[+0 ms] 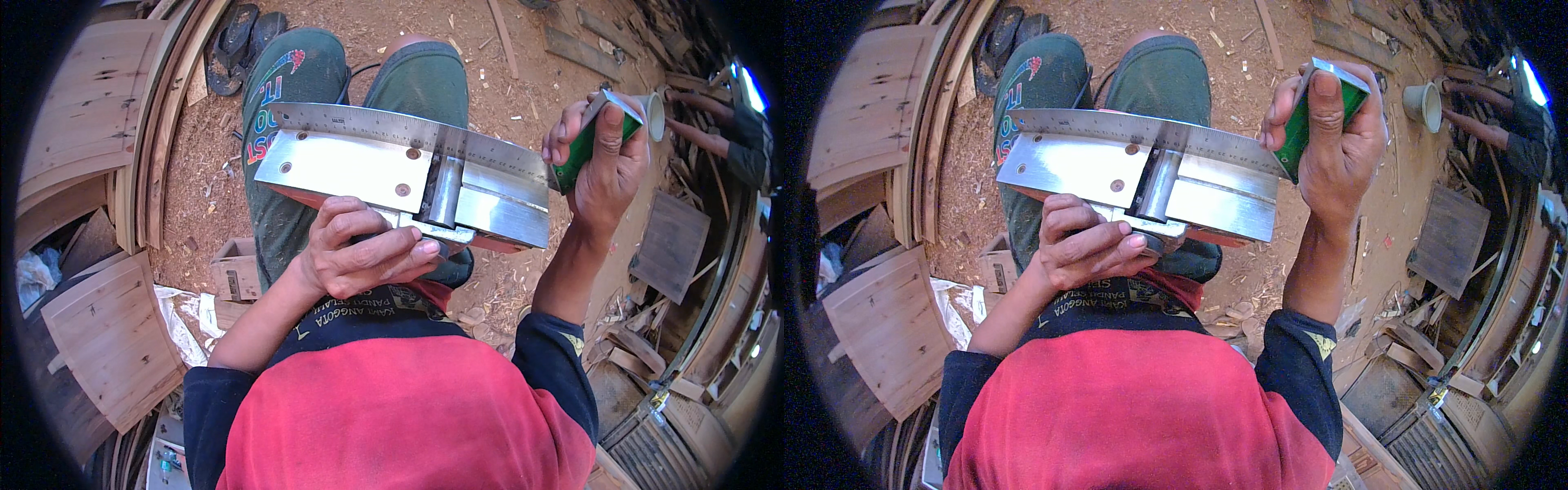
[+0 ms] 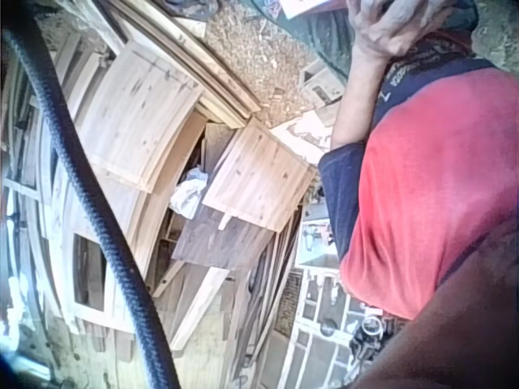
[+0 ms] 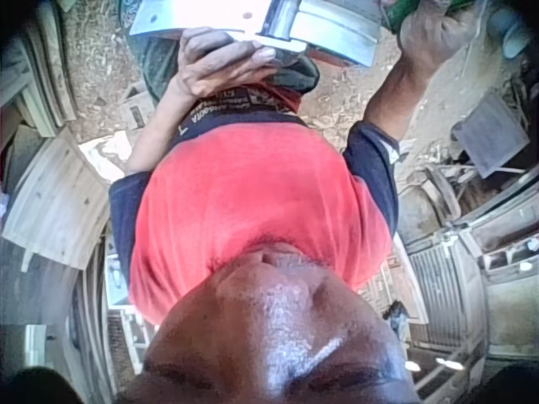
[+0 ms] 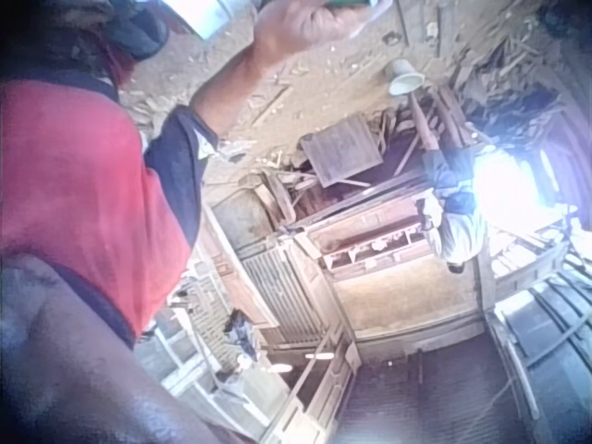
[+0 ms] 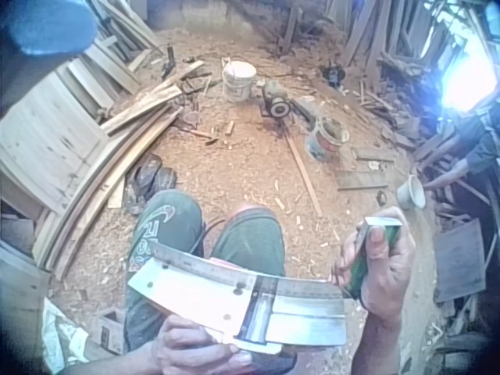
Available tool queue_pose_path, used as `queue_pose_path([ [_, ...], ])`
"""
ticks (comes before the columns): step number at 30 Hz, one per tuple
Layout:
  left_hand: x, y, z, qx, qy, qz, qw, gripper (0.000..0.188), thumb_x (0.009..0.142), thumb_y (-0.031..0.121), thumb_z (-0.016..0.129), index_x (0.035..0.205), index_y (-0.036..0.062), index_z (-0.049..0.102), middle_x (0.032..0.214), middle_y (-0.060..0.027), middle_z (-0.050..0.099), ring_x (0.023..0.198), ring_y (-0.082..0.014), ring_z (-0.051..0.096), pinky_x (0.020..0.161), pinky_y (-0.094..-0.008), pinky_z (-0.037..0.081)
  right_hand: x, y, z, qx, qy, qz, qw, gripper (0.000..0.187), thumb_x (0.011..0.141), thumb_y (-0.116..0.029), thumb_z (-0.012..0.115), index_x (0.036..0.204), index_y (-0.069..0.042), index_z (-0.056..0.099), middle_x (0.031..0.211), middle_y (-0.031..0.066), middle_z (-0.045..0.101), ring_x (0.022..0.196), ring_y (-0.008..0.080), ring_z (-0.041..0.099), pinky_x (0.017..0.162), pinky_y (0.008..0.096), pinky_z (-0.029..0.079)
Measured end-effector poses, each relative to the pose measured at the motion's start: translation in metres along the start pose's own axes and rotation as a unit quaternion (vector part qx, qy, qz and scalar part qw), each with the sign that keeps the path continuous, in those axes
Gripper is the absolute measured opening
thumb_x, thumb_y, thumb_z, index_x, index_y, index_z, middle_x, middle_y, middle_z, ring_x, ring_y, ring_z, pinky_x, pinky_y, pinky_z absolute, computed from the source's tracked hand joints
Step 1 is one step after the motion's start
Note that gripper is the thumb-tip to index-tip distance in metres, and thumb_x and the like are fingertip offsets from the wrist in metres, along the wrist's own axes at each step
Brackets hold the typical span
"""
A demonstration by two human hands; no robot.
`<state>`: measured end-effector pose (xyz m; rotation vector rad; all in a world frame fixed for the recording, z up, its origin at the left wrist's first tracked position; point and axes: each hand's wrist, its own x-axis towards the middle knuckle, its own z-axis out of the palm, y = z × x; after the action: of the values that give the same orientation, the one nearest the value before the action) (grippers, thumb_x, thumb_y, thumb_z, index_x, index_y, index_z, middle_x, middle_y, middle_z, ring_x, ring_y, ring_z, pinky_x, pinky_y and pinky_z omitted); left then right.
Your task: The person holds a metal woodworking plane and uses a square ruler to check the alignment and depth of the blade, then uses a thin metal tool to adjust a screw on the plane.
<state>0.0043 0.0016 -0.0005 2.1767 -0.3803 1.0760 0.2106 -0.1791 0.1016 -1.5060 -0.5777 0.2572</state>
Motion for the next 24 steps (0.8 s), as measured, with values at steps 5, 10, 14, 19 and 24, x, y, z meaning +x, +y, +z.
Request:
queue_pose_path([
  [5, -0.0010, -0.0004, -0.0004, 0.001, -0.001, 0.004, 1.000, 0.044, 0.071, 0.023, 0.089, 0.114, 0.0235, 0.078, 0.109, 0.0108, 0.064, 0.089, -0.0138, 0.054, 0.077, -0.0305, 0.047, -0.0003, 0.0011, -0.0019, -0.007, -0.007, 0.007, 1.000, 0.028, 0.107, -0.032, 0.056, 0.110, -0.004, 0.051, 0.074, 0.0104, 0.061, 0.057, 0.0154, 0.058, 0.053, 0.0303, 0.051],
  [10, -0.0032, 0.0005, -0.0003, -0.013, -0.003, -0.008, 1.000, 0.046, 0.070, 0.025, 0.090, 0.114, 0.0221, 0.077, 0.109, 0.0106, 0.064, 0.091, -0.0142, 0.054, 0.079, -0.0308, 0.047, -0.0013, -0.0012, -0.0011, -0.015, -0.001, 0.016, 1.000, 0.028, 0.107, -0.032, 0.056, 0.110, -0.004, 0.051, 0.074, 0.0100, 0.061, 0.057, 0.0151, 0.058, 0.053, 0.0299, 0.051],
  [14, -0.0047, 0.0011, 0.0002, -0.013, 0.006, -0.016, 1.000, 0.045, 0.070, 0.025, 0.090, 0.113, 0.0219, 0.078, 0.108, 0.0106, 0.064, 0.091, -0.0141, 0.055, 0.079, -0.0309, 0.047, -0.0009, -0.0006, -0.0004, -0.014, -0.006, 0.016, 1.000, 0.028, 0.107, -0.031, 0.056, 0.110, -0.004, 0.051, 0.074, 0.0099, 0.061, 0.057, 0.0148, 0.058, 0.053, 0.0294, 0.051],
  [19, -0.0010, 0.0011, 0.0000, -0.005, -0.006, -0.003, 1.000, 0.045, 0.070, 0.023, 0.089, 0.113, 0.0240, 0.078, 0.111, 0.0118, 0.064, 0.090, -0.0134, 0.054, 0.078, -0.0302, 0.046, -0.0019, -0.0006, -0.0025, -0.017, -0.004, 0.014, 1.000, 0.028, 0.107, -0.031, 0.056, 0.110, -0.004, 0.051, 0.074, 0.0098, 0.061, 0.057, 0.0145, 0.058, 0.053, 0.0292, 0.051],
  [24, 0.0006, 0.0017, -0.0010, -0.001, -0.008, -0.002, 1.000, 0.043, 0.071, 0.020, 0.088, 0.113, 0.0252, 0.078, 0.112, 0.0133, 0.065, 0.088, -0.0128, 0.053, 0.077, -0.0297, 0.045, -0.0016, 0.0008, -0.0018, -0.014, -0.002, 0.017, 1.000, 0.028, 0.107, -0.032, 0.055, 0.111, -0.004, 0.051, 0.074, 0.0098, 0.061, 0.057, 0.0144, 0.058, 0.053, 0.0292, 0.051],
])
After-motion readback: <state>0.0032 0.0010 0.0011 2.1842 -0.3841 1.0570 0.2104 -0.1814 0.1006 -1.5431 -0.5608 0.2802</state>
